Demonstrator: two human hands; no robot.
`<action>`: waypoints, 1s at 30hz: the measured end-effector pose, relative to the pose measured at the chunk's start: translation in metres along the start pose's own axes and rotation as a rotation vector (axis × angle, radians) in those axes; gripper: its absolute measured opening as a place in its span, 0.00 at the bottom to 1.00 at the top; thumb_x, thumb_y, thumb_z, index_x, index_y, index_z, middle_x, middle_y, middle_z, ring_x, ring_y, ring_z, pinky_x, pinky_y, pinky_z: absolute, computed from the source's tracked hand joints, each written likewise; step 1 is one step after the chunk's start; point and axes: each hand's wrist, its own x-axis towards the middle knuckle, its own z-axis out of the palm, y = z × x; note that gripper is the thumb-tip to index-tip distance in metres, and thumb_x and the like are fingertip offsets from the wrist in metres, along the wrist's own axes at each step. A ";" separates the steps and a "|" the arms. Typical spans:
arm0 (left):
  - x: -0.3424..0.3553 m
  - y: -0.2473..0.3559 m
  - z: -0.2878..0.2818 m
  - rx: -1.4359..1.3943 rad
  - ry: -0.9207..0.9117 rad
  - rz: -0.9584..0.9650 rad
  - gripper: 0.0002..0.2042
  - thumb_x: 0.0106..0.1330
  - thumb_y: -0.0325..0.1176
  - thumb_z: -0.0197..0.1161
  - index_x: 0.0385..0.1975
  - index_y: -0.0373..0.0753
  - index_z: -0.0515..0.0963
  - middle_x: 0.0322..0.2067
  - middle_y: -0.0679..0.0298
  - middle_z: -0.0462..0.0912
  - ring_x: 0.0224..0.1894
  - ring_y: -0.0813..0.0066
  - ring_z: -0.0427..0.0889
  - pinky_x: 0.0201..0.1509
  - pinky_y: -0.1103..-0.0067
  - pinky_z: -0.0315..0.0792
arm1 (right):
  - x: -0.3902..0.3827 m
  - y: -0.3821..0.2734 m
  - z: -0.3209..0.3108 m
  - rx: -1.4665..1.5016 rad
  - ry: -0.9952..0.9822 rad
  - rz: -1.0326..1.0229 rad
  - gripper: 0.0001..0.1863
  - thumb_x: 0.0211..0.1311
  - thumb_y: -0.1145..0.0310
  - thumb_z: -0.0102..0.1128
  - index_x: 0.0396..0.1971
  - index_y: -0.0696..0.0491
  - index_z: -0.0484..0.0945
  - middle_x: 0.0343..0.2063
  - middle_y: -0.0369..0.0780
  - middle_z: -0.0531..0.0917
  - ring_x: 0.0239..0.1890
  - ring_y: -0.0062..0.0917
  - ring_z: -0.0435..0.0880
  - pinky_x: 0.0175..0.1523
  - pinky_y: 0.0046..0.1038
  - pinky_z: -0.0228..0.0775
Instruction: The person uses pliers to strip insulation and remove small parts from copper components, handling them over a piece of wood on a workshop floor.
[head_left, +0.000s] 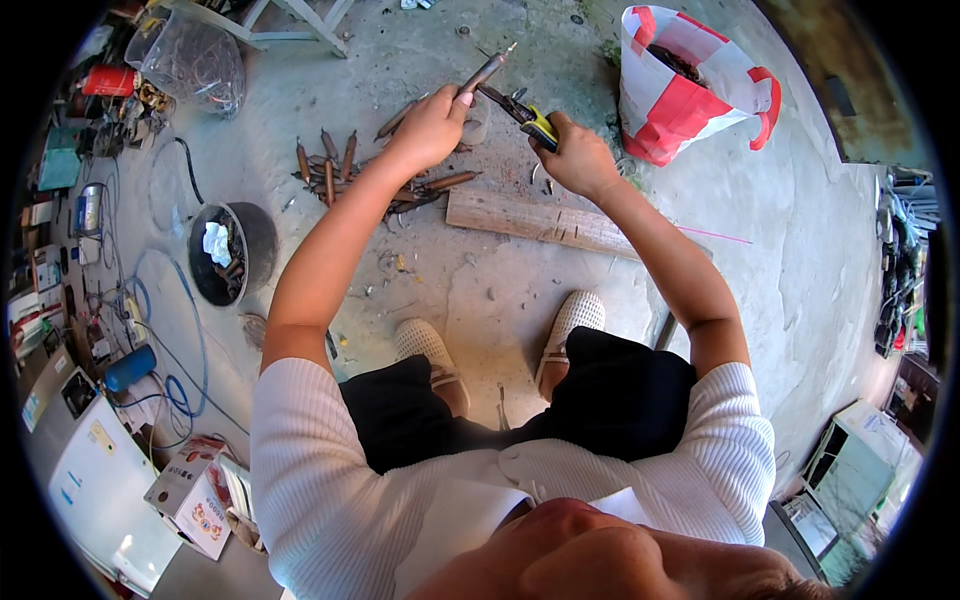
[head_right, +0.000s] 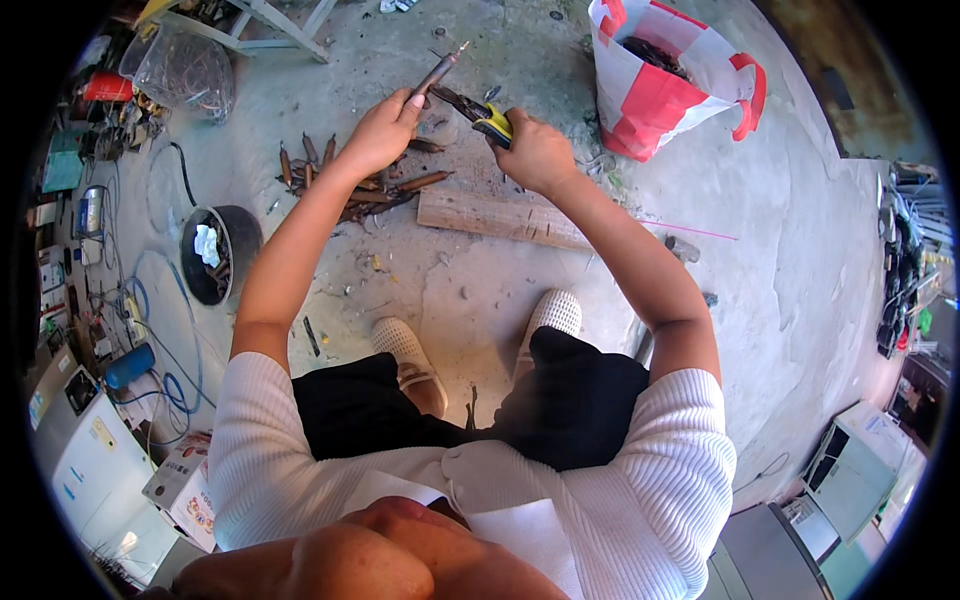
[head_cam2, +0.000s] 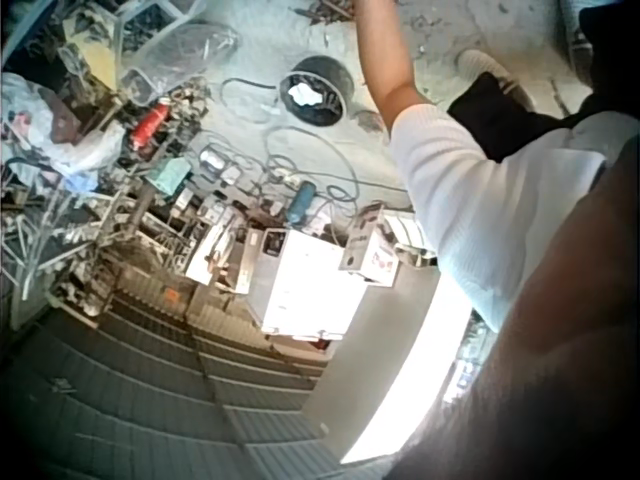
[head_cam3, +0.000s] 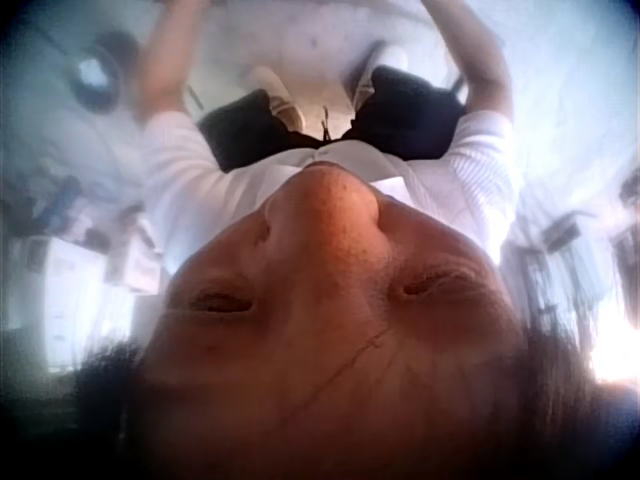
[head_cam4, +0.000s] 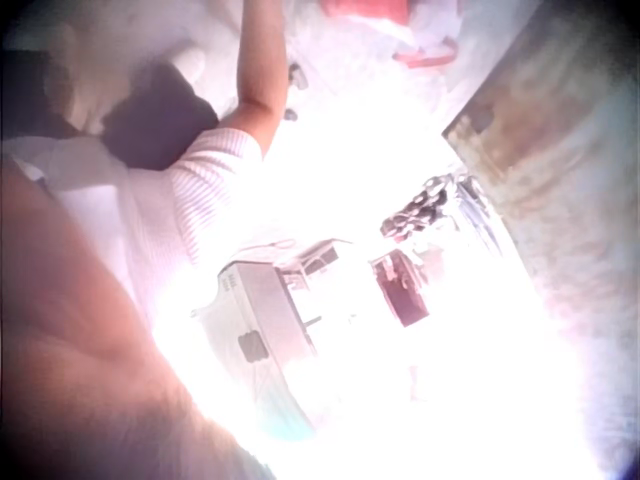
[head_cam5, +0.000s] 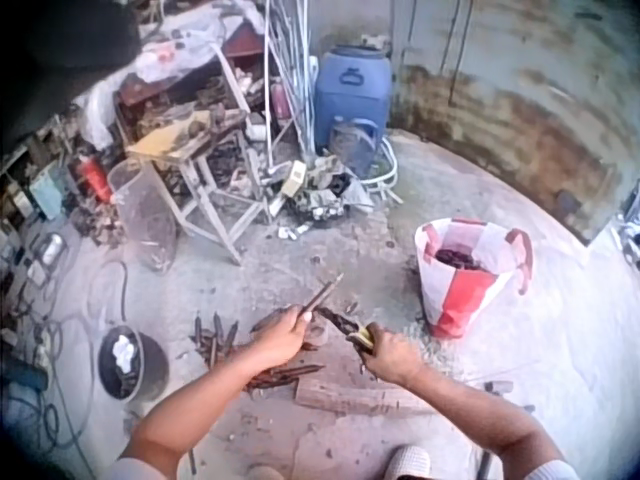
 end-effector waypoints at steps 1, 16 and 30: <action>-0.001 0.000 0.002 0.034 0.050 0.040 0.20 0.74 0.47 0.43 0.42 0.34 0.71 0.33 0.49 0.81 0.39 0.49 0.80 0.41 0.61 0.70 | 0.000 0.001 0.003 0.025 0.016 -0.014 0.19 0.60 0.56 0.56 0.43 0.56 0.72 0.34 0.53 0.82 0.38 0.48 0.81 0.44 0.43 0.71; -0.008 0.008 -0.015 -0.003 0.213 0.070 0.21 0.73 0.48 0.41 0.40 0.36 0.73 0.33 0.50 0.80 0.39 0.49 0.79 0.42 0.64 0.70 | 0.012 0.013 0.013 0.403 -0.034 0.046 0.12 0.65 0.71 0.44 0.38 0.55 0.79 0.28 0.45 0.84 0.34 0.37 0.84 0.42 0.35 0.73; 0.007 -0.050 0.005 -0.564 0.008 -0.170 0.22 0.74 0.51 0.43 0.39 0.34 0.69 0.25 0.71 0.67 0.27 0.81 0.64 0.34 0.82 0.63 | 0.016 0.065 0.033 0.218 0.029 0.068 0.13 0.64 0.66 0.48 0.38 0.55 0.80 0.35 0.46 0.84 0.41 0.42 0.82 0.48 0.37 0.72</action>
